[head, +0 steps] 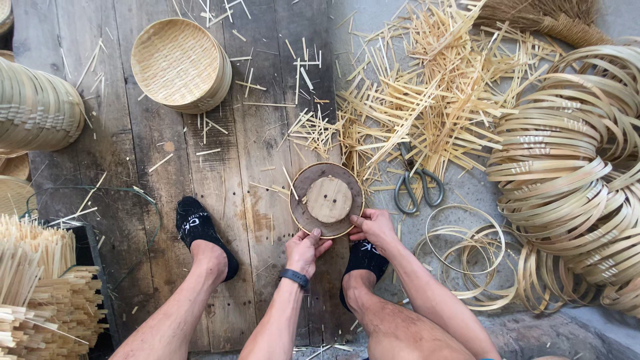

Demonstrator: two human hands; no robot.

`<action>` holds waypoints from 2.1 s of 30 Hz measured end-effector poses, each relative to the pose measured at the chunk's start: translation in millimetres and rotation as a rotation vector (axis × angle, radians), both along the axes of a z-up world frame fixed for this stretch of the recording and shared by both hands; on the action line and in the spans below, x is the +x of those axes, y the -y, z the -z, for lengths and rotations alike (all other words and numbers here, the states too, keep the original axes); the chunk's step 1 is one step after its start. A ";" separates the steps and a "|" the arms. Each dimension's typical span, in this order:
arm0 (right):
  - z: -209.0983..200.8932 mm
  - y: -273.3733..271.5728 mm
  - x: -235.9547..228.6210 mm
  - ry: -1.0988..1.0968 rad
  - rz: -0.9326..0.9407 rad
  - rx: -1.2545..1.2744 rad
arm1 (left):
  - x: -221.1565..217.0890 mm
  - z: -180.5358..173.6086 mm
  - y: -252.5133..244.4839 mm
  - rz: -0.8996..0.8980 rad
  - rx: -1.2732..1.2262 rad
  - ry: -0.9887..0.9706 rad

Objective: The person weaves bamboo strips into a flat base by hand, places a wooden form over it to shape the sides, and trims the edges with scissors.

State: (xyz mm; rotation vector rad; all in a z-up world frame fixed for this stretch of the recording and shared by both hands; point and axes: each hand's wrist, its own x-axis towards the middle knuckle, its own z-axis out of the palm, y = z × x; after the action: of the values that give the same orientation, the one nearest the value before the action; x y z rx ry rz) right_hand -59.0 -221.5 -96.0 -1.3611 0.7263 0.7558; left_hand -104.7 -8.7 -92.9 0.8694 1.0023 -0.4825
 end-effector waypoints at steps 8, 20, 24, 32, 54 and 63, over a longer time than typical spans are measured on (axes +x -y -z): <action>-97.6 -27.3 35.4 0.223 -0.005 -0.065 | 57.6 -98.6 -51.0 0.673 0.663 0.540; -107.6 -57.7 41.4 0.355 -0.025 -0.130 | 99.5 -143.4 -6.7 0.641 0.961 0.979; -102.0 -24.0 36.7 0.414 -0.147 -0.125 | 103.5 -94.6 -25.4 0.621 0.964 0.598; -54.7 43.4 -9.5 0.306 0.335 0.748 | 124.6 10.9 -129.6 0.409 1.028 0.584; 16.6 43.5 -76.5 0.166 0.340 0.670 | 143.2 -20.1 -144.7 1.067 1.685 1.366; 16.1 37.7 -71.4 0.143 0.290 0.592 | 299.2 -61.3 -234.4 0.871 1.913 0.952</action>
State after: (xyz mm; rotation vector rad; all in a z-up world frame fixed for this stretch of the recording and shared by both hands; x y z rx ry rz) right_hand -130.4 -259.3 -112.1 -0.7434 0.5141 0.5716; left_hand 194.5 225.7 -31.6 2.8959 -0.2076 0.4343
